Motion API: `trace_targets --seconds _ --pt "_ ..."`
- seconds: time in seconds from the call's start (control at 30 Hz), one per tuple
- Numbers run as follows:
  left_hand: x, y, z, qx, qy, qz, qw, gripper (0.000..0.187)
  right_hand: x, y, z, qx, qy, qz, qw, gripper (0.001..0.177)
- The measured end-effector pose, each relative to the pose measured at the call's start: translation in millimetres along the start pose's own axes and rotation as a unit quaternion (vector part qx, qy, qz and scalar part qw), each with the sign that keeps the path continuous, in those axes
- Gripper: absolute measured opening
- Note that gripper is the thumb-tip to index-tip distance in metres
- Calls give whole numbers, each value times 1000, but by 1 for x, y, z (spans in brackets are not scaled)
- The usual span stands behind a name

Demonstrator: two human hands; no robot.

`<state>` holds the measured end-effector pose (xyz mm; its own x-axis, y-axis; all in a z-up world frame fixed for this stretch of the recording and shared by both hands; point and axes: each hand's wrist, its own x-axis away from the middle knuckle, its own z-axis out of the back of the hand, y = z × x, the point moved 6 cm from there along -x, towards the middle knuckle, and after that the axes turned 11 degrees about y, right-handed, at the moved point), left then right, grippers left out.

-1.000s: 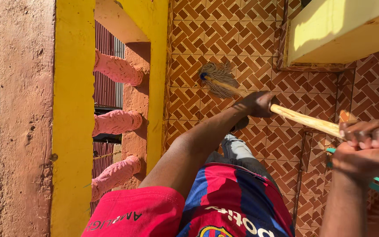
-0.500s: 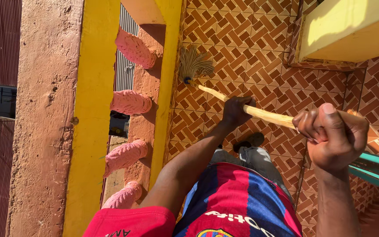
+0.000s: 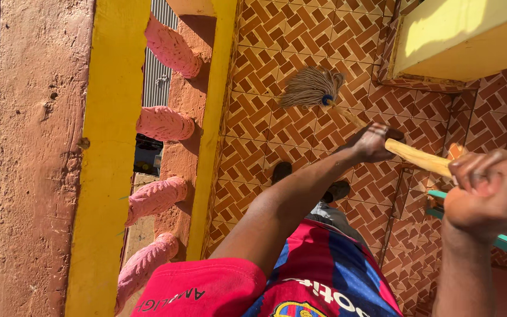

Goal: The person mops the floor of a balcony using a mop and a bucket of water, periodically rinsing the mop head in the bucket and wringing it out by hand.

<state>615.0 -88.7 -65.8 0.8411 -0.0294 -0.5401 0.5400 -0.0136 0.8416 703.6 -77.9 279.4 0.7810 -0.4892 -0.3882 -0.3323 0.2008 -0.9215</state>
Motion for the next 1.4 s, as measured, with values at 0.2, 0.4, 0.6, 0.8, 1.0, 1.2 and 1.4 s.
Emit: trace_targets --seconds 0.2,0.4,0.6,0.8,1.0,1.2,1.4 --pt "7 -32 -35 -206 -289 90 931 30 -10 81 91 -113 116 -115 980 45" --pt "27 18 47 -117 -118 138 976 20 17 92 100 -61 215 -103 969 48" --pt "20 39 49 -281 -14 66 957 18 23 69 93 -134 77 -109 982 52" --pt "24 6 -1 -177 0 190 966 27 25 37 75 -58 -81 -16 995 51" --pt "42 -4 -52 -186 28 138 972 24 41 33 53 113 -247 51 961 50" --pt "54 10 -115 -223 -131 290 921 42 3 37 118 148 -139 13 979 43" --pt "61 15 -162 -178 -70 134 972 32 0 46 133 154 -211 75 962 44"
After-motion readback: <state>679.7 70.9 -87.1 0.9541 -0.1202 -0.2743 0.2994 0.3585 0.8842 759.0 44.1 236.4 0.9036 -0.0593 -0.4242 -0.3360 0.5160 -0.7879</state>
